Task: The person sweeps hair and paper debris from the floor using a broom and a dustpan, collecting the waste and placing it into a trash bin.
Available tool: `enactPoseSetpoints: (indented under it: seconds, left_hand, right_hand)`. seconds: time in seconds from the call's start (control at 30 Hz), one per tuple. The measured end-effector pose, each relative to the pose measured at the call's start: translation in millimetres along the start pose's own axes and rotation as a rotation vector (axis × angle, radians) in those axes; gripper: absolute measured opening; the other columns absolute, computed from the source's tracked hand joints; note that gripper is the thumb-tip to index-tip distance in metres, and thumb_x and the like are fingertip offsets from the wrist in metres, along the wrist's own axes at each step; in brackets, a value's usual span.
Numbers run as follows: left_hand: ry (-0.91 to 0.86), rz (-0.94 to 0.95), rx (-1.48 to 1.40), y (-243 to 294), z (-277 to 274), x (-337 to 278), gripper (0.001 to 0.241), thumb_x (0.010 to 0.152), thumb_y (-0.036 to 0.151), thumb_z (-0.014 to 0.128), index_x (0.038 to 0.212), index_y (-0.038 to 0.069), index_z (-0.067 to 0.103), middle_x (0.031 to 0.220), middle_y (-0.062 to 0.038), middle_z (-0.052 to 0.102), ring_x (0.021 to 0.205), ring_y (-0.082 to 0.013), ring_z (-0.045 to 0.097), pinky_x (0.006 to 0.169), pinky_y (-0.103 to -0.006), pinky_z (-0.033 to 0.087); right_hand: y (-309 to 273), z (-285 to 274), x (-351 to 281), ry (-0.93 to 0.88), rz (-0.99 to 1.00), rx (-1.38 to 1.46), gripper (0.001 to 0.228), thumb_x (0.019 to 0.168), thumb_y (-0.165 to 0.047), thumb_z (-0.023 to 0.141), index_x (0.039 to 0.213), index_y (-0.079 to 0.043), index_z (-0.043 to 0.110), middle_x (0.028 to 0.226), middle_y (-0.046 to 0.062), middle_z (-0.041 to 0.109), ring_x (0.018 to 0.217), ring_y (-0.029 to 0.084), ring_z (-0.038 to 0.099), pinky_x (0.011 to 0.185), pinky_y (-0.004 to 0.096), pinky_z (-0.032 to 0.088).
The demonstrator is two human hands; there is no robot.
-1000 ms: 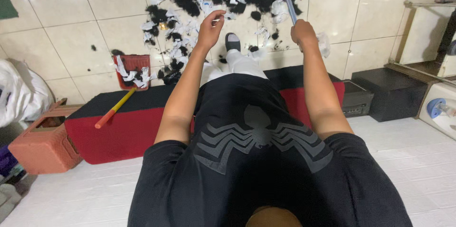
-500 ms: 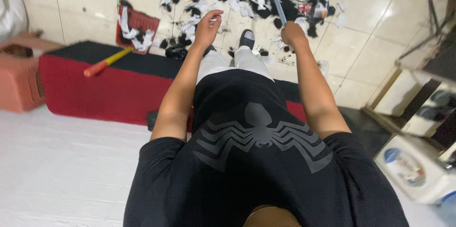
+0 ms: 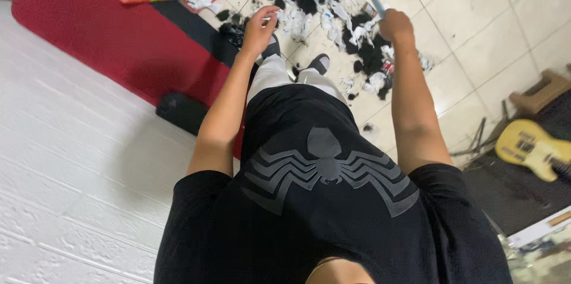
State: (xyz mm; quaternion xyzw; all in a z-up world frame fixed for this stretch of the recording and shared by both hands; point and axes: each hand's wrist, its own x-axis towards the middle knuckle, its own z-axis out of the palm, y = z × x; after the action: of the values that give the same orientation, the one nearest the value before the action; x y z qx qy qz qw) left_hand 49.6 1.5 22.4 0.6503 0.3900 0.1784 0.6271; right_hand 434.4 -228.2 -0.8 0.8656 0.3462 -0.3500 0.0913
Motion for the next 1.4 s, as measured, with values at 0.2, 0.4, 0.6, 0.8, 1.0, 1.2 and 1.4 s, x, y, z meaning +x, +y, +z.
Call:
enactPoseSetpoints:
  seconds: [0.2,0.4,0.6,0.8,1.0,1.2,1.4]
  left_hand:
    - [0.130,-0.137,-0.094,-3,-40,-15,0.024,0.101,0.014,0.065,0.124,0.009,0.069,0.104,-0.005,0.073,0.069,-0.0072,0.057,0.059,-0.0264,0.046]
    - [0.234,-0.076,-0.083,-26,-76,-38,0.025,0.102,0.013,0.065,0.126,0.009,0.068,0.103,-0.004,0.073,0.078,-0.0083,0.064,0.070,-0.0252,0.052]
    - [0.359,-0.096,-0.078,-41,-103,-64,0.025,0.102,0.013,0.065,0.126,0.009,0.070,0.110,-0.005,0.075,0.088,-0.0115,0.066,0.079,-0.0280,0.054]
    - [0.437,-0.135,-0.087,-53,-108,-85,0.025,0.103,0.017,0.064,0.127,0.013,0.069,0.111,-0.005,0.074,0.092,-0.0138,0.069,0.081,-0.0304,0.055]
    - [0.478,-0.092,-0.117,-68,-108,-95,0.026,0.103,0.017,0.064,0.128,0.012,0.068,0.113,-0.005,0.073,0.101,-0.0146,0.069,0.086,-0.0313,0.054]
    - [0.515,-0.082,-0.135,-72,-109,-102,0.025,0.103,0.015,0.065,0.127,0.011,0.069,0.107,-0.005,0.074,0.092,-0.0155,0.066,0.085,-0.0302,0.054]
    - [0.553,-0.036,-0.161,-74,-103,-105,0.024,0.102,0.013,0.064,0.126,0.010,0.068,0.110,-0.006,0.073,0.100,-0.0167,0.070,0.090,-0.0311,0.054]
  right_hand:
    - [-50,-30,47,0.097,-0.114,-0.045,0.031,0.096,-0.021,0.058,0.111,0.004,0.069,0.107,0.034,0.068,0.101,0.049,0.066,0.089,0.054,0.053]
    - [-123,-26,81,-0.054,-0.081,0.026,0.036,0.097,-0.024,0.056,0.112,0.007,0.065,0.106,0.034,0.068,0.097,0.046,0.070,0.085,0.051,0.056]
    - [-190,4,83,-0.127,-0.176,-0.082,0.036,0.095,-0.023,0.056,0.113,0.006,0.065,0.110,0.032,0.068,0.103,0.046,0.067,0.090,0.050,0.054]
    - [-249,20,60,-0.157,-0.419,-0.196,0.037,0.096,-0.024,0.056,0.114,0.008,0.065,0.110,0.034,0.067,0.104,0.049,0.066,0.091,0.051,0.053]
    - [-315,55,6,-0.287,-0.486,-0.177,0.037,0.099,-0.029,0.054,0.116,0.002,0.065,0.110,0.031,0.068,0.104,0.047,0.066,0.090,0.053,0.052]
    - [-369,53,-54,-0.449,-0.432,-0.094,0.041,0.101,-0.030,0.051,0.121,0.004,0.060,0.105,0.029,0.069,0.085,0.042,0.073,0.079,0.050,0.057]
    - [-378,70,-45,-0.455,-0.476,-0.093,0.045,0.099,-0.032,0.053,0.122,0.006,0.058,0.100,0.029,0.072,0.083,0.039,0.074,0.076,0.049,0.055]
